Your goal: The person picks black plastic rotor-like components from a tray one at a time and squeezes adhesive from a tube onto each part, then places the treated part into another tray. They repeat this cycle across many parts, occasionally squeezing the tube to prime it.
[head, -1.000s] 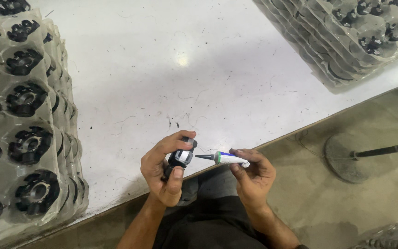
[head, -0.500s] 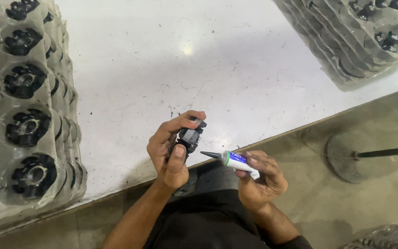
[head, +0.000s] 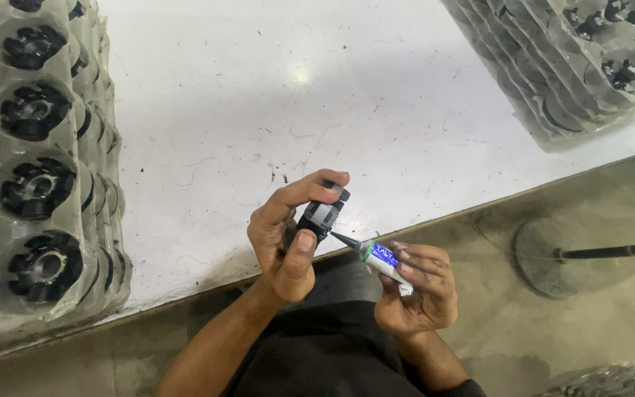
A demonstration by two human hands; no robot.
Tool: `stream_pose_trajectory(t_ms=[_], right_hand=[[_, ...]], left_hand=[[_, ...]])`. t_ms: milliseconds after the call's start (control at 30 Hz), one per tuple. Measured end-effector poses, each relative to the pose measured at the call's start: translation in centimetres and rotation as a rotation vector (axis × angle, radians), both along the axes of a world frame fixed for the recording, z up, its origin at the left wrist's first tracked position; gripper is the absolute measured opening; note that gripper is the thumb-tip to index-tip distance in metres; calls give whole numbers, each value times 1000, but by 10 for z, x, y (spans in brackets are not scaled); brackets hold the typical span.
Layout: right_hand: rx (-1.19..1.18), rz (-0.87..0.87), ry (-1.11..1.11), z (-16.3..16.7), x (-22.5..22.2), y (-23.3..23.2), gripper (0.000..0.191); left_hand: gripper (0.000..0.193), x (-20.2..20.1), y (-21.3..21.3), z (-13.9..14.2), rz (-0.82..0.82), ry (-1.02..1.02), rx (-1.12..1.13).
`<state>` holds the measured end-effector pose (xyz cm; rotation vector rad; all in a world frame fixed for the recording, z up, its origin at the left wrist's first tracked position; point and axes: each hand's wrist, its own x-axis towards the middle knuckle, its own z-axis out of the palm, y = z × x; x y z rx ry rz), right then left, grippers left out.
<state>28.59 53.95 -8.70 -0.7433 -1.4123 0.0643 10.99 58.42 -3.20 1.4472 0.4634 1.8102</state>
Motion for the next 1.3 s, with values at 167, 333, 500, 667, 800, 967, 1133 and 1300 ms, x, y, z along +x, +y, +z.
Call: stream_pose_trajectory(t_ms=[167, 333, 500, 667, 800, 967, 1133, 1300], right_hand=[[-16, -40, -116, 5, 0, -4, 28], [27, -50, -123, 7, 1, 1, 28], [17, -57, -117, 6, 1, 0, 27], [-10, -55, -115, 4, 2, -7, 28], [13, -50, -128, 2, 4, -4, 29], [10, -56, -109, 2, 3, -2, 28], [-11, -55, -114, 4, 3, -3, 30], [-8, -41, -130, 3, 5, -3, 28]], left_hand=[[39, 1, -2, -2, -7, -1, -16], [38, 1, -1, -4, -29, -29, -23], [38, 1, -4, -6, -44, -51, -41], [38, 4, -2, -10, -41, -77, -33], [39, 5, -2, -13, -30, -61, -34], [39, 5, -3, -15, -43, -75, -63], [39, 6, -2, -15, -55, -99, -67], [40, 7, -2, -17, -54, -137, -76]])
